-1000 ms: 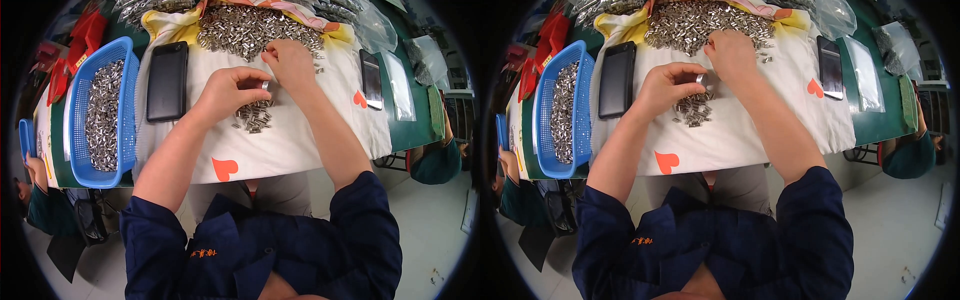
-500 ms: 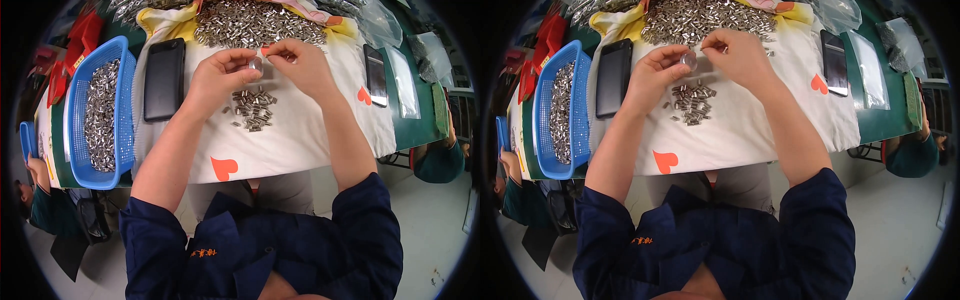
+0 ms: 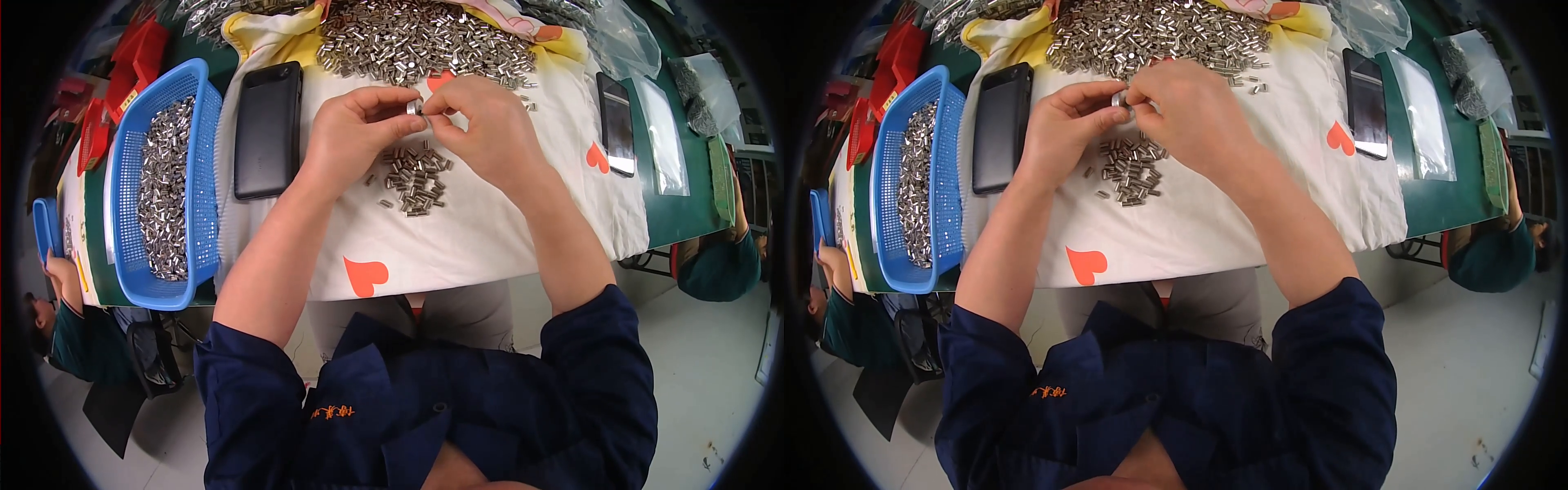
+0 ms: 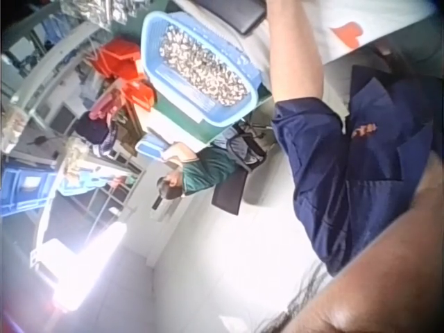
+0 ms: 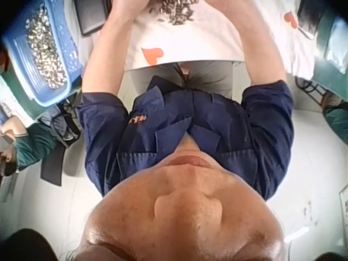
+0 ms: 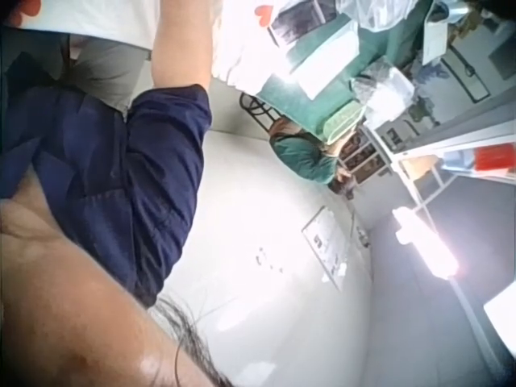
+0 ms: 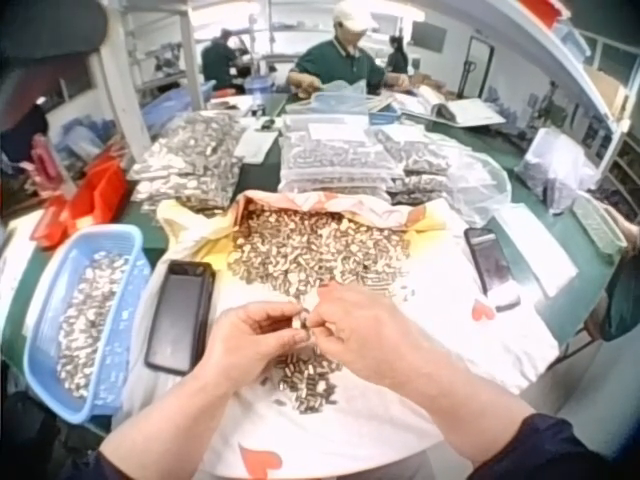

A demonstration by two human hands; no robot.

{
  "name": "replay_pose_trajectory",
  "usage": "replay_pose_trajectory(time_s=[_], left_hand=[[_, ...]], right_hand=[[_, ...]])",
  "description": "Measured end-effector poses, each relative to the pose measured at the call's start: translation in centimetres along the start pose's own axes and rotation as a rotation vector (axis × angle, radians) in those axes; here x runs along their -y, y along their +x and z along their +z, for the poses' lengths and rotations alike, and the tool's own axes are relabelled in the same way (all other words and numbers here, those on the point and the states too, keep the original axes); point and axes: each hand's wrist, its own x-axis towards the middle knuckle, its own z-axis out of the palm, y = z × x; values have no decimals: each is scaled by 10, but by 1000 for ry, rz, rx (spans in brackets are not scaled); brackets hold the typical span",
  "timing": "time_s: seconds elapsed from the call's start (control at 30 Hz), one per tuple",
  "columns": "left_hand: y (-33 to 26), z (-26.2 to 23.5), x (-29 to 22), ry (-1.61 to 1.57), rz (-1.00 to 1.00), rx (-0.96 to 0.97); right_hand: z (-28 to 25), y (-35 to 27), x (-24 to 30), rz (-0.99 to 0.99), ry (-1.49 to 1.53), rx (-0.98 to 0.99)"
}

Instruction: Assembling small metal pins and components into a circular metal base component at a factory workbench.

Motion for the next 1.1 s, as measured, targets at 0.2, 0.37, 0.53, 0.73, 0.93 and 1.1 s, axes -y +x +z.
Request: replay_pose_trajectory(time_s=[0.2, 0.37, 0.53, 0.73, 0.93, 1.1], left_hand=[[-1, 2, -2, 65, -30, 12], [-3, 3, -2, 65, 10, 69], [-5, 12, -3, 222, -20, 143], [-8, 8, 0, 213, -56, 247], [1, 4, 1, 50, -8, 118], [2, 1, -1, -150, -10, 53]], right_hand=[[-7, 1, 1, 110, 99, 75], [-19, 6, -15, 349, 390, 277], [-17, 10, -36, 480, 434, 159], [16, 10, -43, 141, -265, 58], [5, 3, -33, 202, -162, 58], [-13, 7, -10, 371, 391, 158]])
